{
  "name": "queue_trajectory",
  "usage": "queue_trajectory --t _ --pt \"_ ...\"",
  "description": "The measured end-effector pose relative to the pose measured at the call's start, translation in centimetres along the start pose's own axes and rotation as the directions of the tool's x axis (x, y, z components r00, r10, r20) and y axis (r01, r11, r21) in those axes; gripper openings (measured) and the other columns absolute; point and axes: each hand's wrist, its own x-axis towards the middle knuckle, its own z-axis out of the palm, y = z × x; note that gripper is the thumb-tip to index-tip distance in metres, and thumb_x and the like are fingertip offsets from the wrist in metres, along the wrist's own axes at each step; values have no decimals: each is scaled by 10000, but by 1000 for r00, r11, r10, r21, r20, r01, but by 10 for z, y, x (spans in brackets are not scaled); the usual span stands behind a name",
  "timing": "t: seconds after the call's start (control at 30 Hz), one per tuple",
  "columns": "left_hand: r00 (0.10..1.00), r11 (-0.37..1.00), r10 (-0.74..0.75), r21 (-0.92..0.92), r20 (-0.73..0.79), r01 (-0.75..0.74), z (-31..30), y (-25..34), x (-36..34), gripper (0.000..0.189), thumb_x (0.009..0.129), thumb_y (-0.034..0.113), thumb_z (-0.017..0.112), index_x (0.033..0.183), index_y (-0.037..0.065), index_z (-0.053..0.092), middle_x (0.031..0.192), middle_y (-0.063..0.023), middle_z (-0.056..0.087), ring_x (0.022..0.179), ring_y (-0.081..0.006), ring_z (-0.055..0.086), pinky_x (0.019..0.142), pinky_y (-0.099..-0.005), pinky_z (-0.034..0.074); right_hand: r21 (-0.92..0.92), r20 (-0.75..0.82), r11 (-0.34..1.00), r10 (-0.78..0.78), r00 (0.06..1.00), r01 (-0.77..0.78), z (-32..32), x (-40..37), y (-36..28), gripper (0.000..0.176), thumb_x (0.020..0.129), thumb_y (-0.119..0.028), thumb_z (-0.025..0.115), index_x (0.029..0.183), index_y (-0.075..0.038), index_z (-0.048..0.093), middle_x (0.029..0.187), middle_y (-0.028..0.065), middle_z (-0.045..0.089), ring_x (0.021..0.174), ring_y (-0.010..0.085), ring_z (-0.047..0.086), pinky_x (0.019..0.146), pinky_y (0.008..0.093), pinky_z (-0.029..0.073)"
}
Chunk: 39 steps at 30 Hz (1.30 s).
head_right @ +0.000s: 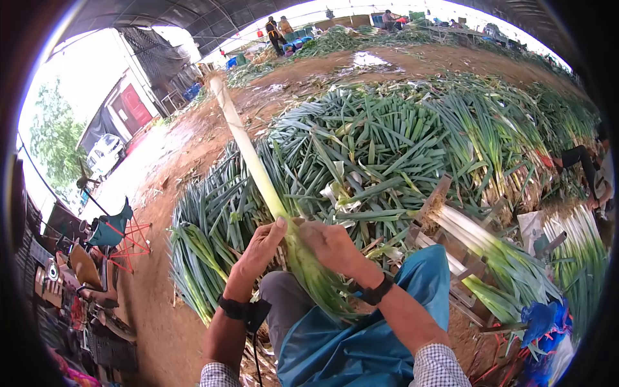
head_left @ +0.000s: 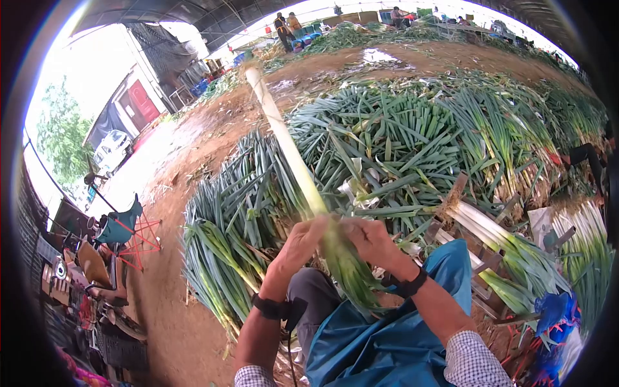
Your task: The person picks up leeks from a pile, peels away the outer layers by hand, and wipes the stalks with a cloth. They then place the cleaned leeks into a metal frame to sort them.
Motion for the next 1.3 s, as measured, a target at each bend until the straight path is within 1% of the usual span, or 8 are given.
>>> queue_trajectory --t 0.1,0.2,0.33,0.37,0.5,0.6,0.9,1.3 --pt "991 990 -133 -46 32 135 1 -8 6 534 1066 436 496 1312 -21 620 1097 -25 673 948 -79 562 854 -258 472 112 27 990 86 996 -88 -2 7 23 256 1002 -211 638 1119 14 669 880 53 697 779 109 610 697 304 516" --pt "996 960 73 -274 60 -54 20 -3 3 497 1047 301 565 1440 6 494 1160 -38 654 964 -86 575 877 -267 481 284 12 941 187 982 -182 -12 15 32 265 976 -229 694 1071 19 682 855 9 666 765 60 563 659 258 487" --pt "970 977 174 98 168 -192 49 -24 -2 562 934 47 666 1449 16 443 1164 -34 637 964 -98 601 858 -285 511 281 -115 949 182 977 -144 -18 19 38 249 966 -230 719 1031 7 680 825 -23 634 730 42 523 625 228 458" --pt "979 994 110 -47 169 -104 50 -23 -5 552 924 33 684 1427 12 458 1160 -33 637 968 -98 599 853 -282 514 301 -136 943 189 973 -141 -19 19 38 246 964 -228 722 1029 5 680 826 -23 634 731 42 522 626 227 457" --pt "989 992 106 -82 99 -98 47 -28 -8 522 949 42 660 1426 1 453 1093 -14 641 973 -95 594 857 -280 505 419 -201 902 203 958 -103 -19 18 45 236 960 -222 729 1025 0 680 823 -27 629 730 45 521 634 230 456" --pt "982 954 191 236 -6 -184 50 -34 -6 532 938 28 652 1428 -2 445 997 -76 656 910 -111 611 792 -292 513 374 -227 920 216 950 -120 -19 20 46 238 960 -233 729 995 -5 672 813 -31 620 731 45 521 642 228 456" --pt "915 832 303 542 -265 -118 73 -32 -2 428 953 35 564 1368 -11 470 972 -278 669 873 -458 671 721 -473 531 82 -287 988 146 947 -128 -4 22 44 271 937 -238 736 1002 4 636 813 35 646 726 105 557 654 300 477" --pt "898 847 347 501 -270 -176 76 -34 1 295 1011 92 513 1291 4 546 953 -263 659 853 -387 687 744 -433 533 157 -92 986 69 993 -54 -14 13 38 515 807 -75 669 1295 33 545 1090 131 668 1004 195 635 905 335 513"
